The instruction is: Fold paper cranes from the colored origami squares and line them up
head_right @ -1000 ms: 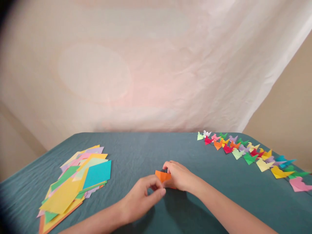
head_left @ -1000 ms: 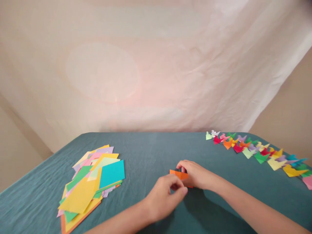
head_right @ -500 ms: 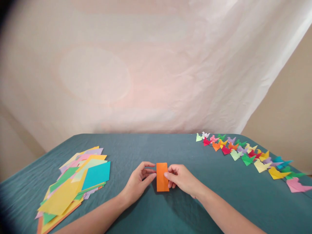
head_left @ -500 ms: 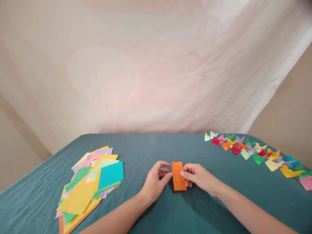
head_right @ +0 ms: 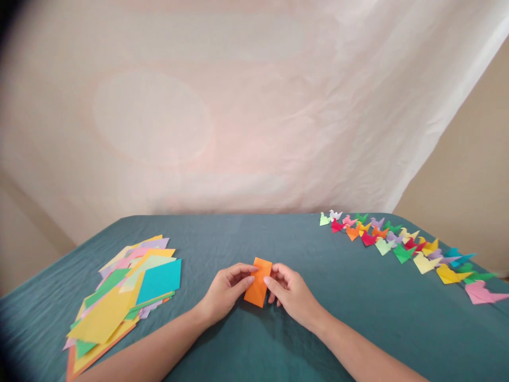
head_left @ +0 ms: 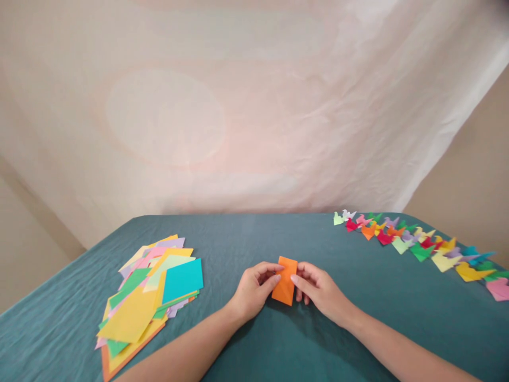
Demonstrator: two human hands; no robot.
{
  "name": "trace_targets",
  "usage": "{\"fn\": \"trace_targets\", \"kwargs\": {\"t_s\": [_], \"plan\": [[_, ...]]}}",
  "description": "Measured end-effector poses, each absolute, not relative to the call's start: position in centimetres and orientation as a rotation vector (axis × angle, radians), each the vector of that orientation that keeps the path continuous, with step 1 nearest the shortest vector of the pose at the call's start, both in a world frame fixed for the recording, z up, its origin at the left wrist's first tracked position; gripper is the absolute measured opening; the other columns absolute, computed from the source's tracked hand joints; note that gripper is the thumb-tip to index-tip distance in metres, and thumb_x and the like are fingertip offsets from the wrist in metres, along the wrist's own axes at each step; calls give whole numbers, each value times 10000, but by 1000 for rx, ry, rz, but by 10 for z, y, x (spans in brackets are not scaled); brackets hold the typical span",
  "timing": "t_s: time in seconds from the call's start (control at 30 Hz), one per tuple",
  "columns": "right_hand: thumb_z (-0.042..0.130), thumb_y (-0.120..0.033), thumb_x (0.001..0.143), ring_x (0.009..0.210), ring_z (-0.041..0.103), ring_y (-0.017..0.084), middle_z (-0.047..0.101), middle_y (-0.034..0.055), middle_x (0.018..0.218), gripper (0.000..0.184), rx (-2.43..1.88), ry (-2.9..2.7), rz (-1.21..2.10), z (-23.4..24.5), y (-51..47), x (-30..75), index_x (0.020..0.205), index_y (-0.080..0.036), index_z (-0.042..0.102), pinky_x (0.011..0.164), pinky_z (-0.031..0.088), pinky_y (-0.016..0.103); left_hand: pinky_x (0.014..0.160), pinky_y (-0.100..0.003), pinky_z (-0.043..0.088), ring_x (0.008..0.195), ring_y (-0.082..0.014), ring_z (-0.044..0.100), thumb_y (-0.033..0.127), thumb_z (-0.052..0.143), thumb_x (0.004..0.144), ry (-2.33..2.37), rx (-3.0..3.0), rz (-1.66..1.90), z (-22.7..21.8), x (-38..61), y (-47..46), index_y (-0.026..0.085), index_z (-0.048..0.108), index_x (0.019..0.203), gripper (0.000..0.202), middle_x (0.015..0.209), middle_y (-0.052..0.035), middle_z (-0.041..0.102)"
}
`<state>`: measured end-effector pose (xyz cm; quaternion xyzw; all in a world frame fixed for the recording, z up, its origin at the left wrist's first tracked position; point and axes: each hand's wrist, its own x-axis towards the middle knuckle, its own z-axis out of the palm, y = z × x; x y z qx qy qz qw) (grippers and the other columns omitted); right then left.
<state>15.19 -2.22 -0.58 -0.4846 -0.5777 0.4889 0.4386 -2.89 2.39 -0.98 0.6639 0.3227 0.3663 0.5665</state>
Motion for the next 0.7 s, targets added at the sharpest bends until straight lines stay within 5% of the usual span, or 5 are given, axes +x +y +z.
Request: {"fn": "trace_targets", "kwargs": {"t_s": [0.1, 0.2, 0.7], "plan": [[513, -387, 826, 612, 560, 121, 562, 17, 852, 367, -1133, -1340, 1116, -8, -22, 154, 1127, -208, 402, 446, 431, 214, 795, -307, 460, 851, -187, 605, 330, 584, 801, 741, 1506, 865, -10, -29, 24, 145, 610, 1008, 278, 931, -70, 659], [534, -344, 809, 662, 560, 123, 538, 38, 948, 326, -1106, -1295, 1042, -8, -21, 156, 1079, -218, 401, 472, 453, 220, 785, -298, 459, 843, -183, 603, 346, 589, 798, 740, 1492, 859, -9, -29, 24, 142, 608, 1008, 293, 922, -70, 658], [556, -312, 798, 635, 525, 125, 519, -9, 750, 230, -1087, -1294, 1078, -5, -22, 155, 975, -200, 461, 475, 427, 217, 769, -289, 457, 843, -187, 604, 342, 607, 794, 715, 1521, 843, -7, -29, 24, 125, 602, 986, 290, 928, -84, 654]]}}
